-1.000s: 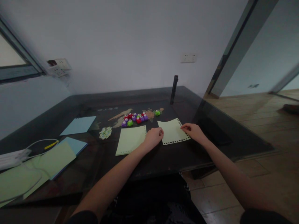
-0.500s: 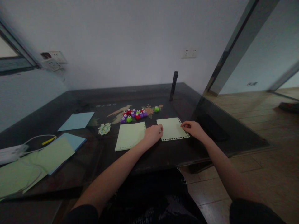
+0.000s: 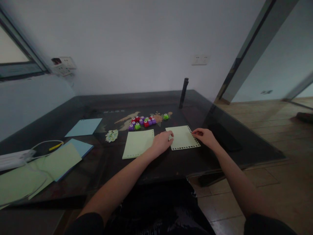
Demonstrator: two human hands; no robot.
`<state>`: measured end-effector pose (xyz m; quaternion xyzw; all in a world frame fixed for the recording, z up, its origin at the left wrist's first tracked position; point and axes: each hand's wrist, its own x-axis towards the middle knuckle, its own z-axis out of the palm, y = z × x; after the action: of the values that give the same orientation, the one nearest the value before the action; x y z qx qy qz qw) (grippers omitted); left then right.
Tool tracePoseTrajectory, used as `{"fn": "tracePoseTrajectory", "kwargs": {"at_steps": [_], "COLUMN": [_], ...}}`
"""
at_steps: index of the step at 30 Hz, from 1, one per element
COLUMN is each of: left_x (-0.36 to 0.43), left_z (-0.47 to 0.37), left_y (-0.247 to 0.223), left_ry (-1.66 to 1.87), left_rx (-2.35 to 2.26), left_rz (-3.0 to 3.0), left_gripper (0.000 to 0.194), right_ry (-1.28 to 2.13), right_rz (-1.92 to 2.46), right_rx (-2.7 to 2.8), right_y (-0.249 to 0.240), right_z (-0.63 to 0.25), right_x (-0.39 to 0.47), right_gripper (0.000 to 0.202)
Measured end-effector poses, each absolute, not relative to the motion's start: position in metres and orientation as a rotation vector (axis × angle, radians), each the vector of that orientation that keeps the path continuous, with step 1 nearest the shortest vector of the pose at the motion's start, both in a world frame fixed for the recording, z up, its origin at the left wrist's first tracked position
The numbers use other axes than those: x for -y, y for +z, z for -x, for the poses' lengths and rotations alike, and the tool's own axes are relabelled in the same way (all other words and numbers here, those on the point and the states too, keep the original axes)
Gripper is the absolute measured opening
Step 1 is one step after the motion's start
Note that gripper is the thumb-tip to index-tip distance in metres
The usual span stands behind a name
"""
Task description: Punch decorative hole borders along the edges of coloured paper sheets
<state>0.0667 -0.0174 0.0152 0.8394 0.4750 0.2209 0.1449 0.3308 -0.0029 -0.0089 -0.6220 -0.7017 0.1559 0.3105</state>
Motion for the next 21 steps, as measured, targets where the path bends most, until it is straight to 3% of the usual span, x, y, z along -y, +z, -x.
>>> {"fn": "tracePoseTrajectory", "kwargs": {"at_steps": [7,14,21], "left_x": [0.006,-0.012,-0.014], "left_z": [0.011,0.104,0.113], "left_y": [0.047,0.014,-0.003], "left_ry": [0.887,0.903,0.748], "left_rx": [-1.336,-1.613,-1.689], "left_rz": [-2.437,-2.465,-2.462], "left_gripper": [0.018,0.018,0.027], "right_ry": [0.374,0.353,0.052], "right_rz": [1.514,1.244,1.367], "right_rx": [1.790,2.186,2.602], "right_y": [0.015,0.043,0.028], "right_z": [-0.309,-0.213,-0.127], "right_x": [0.011,0.003,-0.035], "right_gripper": [0.022,0.015,0.036]}}
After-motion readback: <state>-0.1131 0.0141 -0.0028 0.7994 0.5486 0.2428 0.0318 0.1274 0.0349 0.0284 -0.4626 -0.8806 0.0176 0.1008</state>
